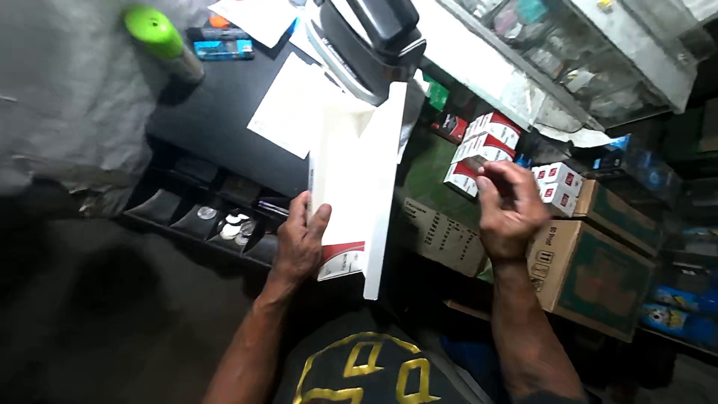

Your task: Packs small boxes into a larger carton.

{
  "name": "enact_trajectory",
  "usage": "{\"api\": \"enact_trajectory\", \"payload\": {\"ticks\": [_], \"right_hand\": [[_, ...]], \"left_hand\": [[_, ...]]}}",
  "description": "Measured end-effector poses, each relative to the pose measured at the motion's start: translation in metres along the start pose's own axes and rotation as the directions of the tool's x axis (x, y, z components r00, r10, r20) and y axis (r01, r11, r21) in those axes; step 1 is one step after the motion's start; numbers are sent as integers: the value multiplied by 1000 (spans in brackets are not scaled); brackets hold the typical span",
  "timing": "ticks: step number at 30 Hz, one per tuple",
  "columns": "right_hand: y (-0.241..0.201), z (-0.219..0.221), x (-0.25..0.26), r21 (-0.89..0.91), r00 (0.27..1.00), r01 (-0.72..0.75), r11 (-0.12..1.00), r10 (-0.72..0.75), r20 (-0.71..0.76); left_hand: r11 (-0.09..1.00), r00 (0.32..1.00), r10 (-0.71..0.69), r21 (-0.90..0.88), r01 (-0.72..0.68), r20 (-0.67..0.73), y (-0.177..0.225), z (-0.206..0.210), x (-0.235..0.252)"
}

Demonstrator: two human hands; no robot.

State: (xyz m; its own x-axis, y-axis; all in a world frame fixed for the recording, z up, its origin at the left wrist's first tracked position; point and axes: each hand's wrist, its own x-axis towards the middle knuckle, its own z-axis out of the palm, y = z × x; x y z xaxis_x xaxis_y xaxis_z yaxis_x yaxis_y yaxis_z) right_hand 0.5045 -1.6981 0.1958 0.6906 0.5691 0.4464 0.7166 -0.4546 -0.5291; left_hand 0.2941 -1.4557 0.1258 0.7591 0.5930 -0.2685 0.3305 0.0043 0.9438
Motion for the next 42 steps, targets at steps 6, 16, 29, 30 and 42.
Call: {"api": "enact_trajectory", "payload": {"ticks": [6, 16, 29, 30, 42], "right_hand": [[-174, 56, -15, 64, 798, 226, 972, -222, 560], [-145, 100, -10, 77, 394, -18, 997, -63, 917], [-126, 100, 10, 227, 487, -198, 954, -105, 867], [-122, 100, 13, 235, 562, -163, 958, -105, 820], [-122, 124, -5, 25, 726, 188, 982, -156, 670]], "left_hand": [[996, 993, 83, 28, -86, 89, -8, -5, 6], [971, 980, 193, -152, -185, 40, -25, -24, 11], [974, 971, 220, -73, -213, 99, -30, -40, 7], [977, 973, 202, -97, -192, 114, -29, -39, 6], [988, 990, 142, -55, -141, 3, -1, -19, -5]]}}
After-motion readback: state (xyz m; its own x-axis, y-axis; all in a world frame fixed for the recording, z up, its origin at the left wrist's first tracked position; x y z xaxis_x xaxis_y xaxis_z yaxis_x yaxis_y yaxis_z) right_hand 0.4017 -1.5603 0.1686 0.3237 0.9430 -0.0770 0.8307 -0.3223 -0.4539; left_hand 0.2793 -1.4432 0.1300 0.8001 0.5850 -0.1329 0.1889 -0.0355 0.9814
